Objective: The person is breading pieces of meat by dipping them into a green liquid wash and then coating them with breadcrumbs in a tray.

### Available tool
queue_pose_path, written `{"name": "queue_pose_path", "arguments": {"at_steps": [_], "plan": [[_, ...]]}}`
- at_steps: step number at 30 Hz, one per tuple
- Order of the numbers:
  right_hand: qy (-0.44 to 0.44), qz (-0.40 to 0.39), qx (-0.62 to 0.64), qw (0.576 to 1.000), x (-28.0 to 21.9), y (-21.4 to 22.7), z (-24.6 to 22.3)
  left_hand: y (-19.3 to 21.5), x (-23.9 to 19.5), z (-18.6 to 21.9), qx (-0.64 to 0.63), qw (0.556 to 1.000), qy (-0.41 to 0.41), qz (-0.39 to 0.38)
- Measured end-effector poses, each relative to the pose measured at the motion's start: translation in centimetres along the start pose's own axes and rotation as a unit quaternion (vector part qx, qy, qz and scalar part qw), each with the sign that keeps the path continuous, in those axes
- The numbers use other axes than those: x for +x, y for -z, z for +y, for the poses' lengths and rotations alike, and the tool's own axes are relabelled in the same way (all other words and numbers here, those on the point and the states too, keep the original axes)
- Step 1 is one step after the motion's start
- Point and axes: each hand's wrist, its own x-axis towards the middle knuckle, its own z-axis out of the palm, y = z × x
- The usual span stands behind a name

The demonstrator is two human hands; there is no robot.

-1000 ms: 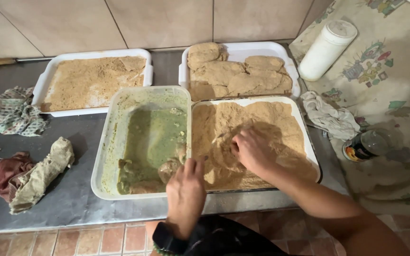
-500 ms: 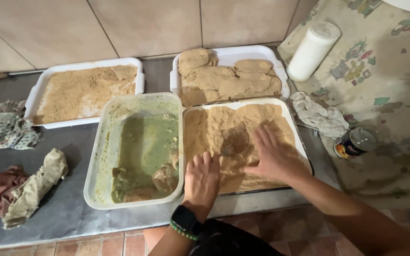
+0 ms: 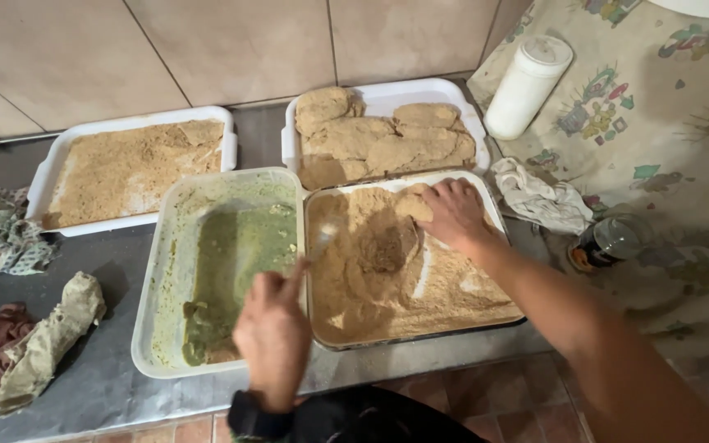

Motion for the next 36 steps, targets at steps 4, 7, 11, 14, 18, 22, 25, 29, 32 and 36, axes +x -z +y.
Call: {"name": "queue_pose_path", "arguments": {"at_steps": [4,7,11,14,18,22,25,29,32,36], "plan": [[-0.211,-0.018,0.515,0.831,-2.5,10.0,-2.5,-0.4,-1.5,-5.0,0.063,0.994,0.085,-0.012],[-0.053,-0.209,0.098,0.972,-3.0,14.4,-5.3,-1.9,-3.0,-7.6,0.068,0.983,0.151,-0.077],[-0.100,-0.121,0.350,0.924,-0.9,12.5,-6.7,-3.9,-4.1,-8.5,0.042,0.981,0.182,-0.062],[-0.030,-0.077,0.315,0.946,2.6,10.2,-7.0,-3.7,-3.8,-7.9,0.053,0.979,0.189,-0.056],[0.132,-0.215,0.195,0.948,3.7,8.9,-10.4,-3.3,-3.8,-7.5,0.057,0.975,0.202,-0.068],[0.090,-0.302,0.255,0.914,5.3,9.6,-11.9,-3.0,-3.6,-7.3,0.052,0.971,0.214,-0.090],[0.144,-0.154,0.181,0.961,4.1,11.5,-13.7,-2.9,-3.4,-7.2,0.046,0.970,0.217,-0.095],[0.270,-0.287,0.125,0.911,3.0,10.5,-14.4,-3.0,-3.3,-7.4,0.033,0.969,0.225,-0.101],[0.331,-0.229,0.107,0.909,3.0,9.2,-14.0,-2.8,-3.3,-7.4,0.030,0.968,0.227,-0.099],[0.430,-0.243,0.028,0.869,-1.3,14.0,-15.7,-2.7,-3.3,-7.3,0.030,0.971,0.219,-0.094]]}}
